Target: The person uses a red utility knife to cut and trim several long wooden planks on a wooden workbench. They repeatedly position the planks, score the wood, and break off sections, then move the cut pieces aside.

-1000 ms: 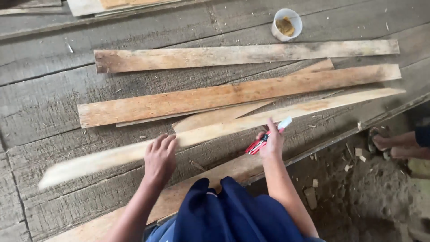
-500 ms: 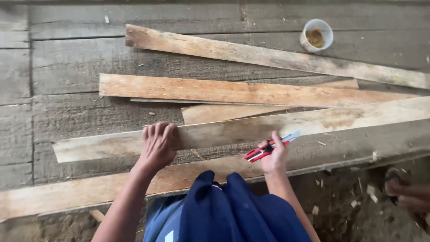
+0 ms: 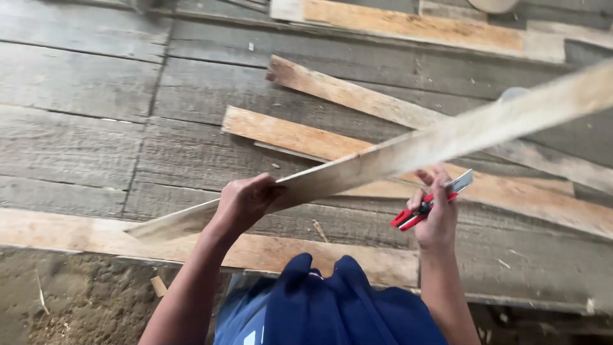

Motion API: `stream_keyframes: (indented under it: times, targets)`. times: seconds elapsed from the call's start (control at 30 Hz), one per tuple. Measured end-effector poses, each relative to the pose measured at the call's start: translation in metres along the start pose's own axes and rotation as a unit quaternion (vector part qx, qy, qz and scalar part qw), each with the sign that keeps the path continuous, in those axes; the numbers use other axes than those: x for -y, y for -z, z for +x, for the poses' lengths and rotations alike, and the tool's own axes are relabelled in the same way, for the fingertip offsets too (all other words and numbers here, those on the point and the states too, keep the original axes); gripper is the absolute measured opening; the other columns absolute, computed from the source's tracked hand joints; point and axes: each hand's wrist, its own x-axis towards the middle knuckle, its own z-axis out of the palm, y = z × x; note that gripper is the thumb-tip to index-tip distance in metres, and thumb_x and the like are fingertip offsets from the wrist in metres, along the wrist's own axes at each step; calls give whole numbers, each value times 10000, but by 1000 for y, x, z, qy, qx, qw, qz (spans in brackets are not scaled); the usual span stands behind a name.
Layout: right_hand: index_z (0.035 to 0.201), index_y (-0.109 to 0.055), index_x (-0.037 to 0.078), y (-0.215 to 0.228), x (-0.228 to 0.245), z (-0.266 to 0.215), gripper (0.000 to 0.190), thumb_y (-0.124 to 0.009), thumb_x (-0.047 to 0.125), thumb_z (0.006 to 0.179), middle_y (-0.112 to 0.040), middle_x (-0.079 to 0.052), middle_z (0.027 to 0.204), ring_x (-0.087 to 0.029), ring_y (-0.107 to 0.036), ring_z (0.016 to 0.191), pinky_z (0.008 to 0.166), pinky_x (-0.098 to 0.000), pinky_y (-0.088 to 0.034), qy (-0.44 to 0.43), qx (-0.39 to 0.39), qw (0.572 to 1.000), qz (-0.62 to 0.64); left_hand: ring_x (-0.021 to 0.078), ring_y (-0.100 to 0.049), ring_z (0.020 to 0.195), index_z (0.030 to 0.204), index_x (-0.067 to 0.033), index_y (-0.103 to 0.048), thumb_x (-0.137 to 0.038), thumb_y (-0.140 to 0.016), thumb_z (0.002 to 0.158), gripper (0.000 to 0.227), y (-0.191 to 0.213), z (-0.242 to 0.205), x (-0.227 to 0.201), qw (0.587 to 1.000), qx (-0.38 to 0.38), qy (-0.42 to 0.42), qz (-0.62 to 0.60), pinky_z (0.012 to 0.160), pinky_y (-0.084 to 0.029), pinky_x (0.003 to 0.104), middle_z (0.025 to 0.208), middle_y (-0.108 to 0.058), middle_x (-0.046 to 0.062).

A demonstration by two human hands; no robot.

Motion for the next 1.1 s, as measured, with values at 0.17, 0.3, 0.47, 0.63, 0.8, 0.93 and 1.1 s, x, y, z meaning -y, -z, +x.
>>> stream_keyframes:
  times: [0.17,0.3,0.47,0.63,0.8,0.93,1.1]
  targets:
    - [1263,-596,65,-85,-42,-27,258,-582,146,1018,-712,-210,1047,-146,-537,412,443,-278,-432,-27,116,992,-49,184,-559,587,920,-212,-725,-236,-717,930,27,57,5,-3,950,-154,44,-267,574,-484,308,579,-536,16]
    - [1291,-659,74,-178,-48,-64,321,-627,169,986,-591,-140,493,-190,-456,229,199,-252,-335,-102,271,939,-187,17,-470,578,961,-62,-683,-60,-607,1032,104,105,11,-27,767,-300,78,-562,590,-429,202,622,-502,-56]
    - [1285,-670,85,-272,-64,-95,554,-865,256,796,-735,-191,1208,-304,-651,843,719,-407,-571,-17,320,883,-344,70,-607,704,963,-89,-643,-160,-602,1065,131,106,40,45,747,-351,38,-563,693,-515,249,733,-630,0]
    - [1447,-621,241,-296,-116,-73,727,-838,444,783,-703,-54,1004,-285,-687,774,717,-401,-593,293,225,781,-504,152,-678,822,1116,-89,-539,-142,-571,1067,79,118,47,102,738,-301,27,-603,786,-598,364,881,-694,85]
    - [1622,-309,372,-322,-114,-73,1157,-842,611,623,-514,-27,1345,-421,-705,1005,888,-612,-611,135,187,678,-698,129,-640,899,1269,-124,-445,-161,-596,1005,305,152,48,105,758,-218,163,-593,725,-639,343,1072,-641,87]
    - [1625,-194,334,-328,-104,-59,1032,-714,617,780,-440,-7,1494,-215,-712,915,654,-369,-655,47,214,583,-782,375,-686,1109,1310,3,-469,-117,-591,965,385,121,69,146,722,-148,203,-645,939,-653,516,1220,-620,217]
    - [1634,-206,341,-307,-83,-20,929,-724,345,862,-443,0,1470,-128,-671,858,582,-228,-641,-34,159,513,-843,268,-752,953,1113,-122,-484,-218,-540,1027,141,61,126,206,652,-100,310,-685,724,-649,447,1063,-706,148]
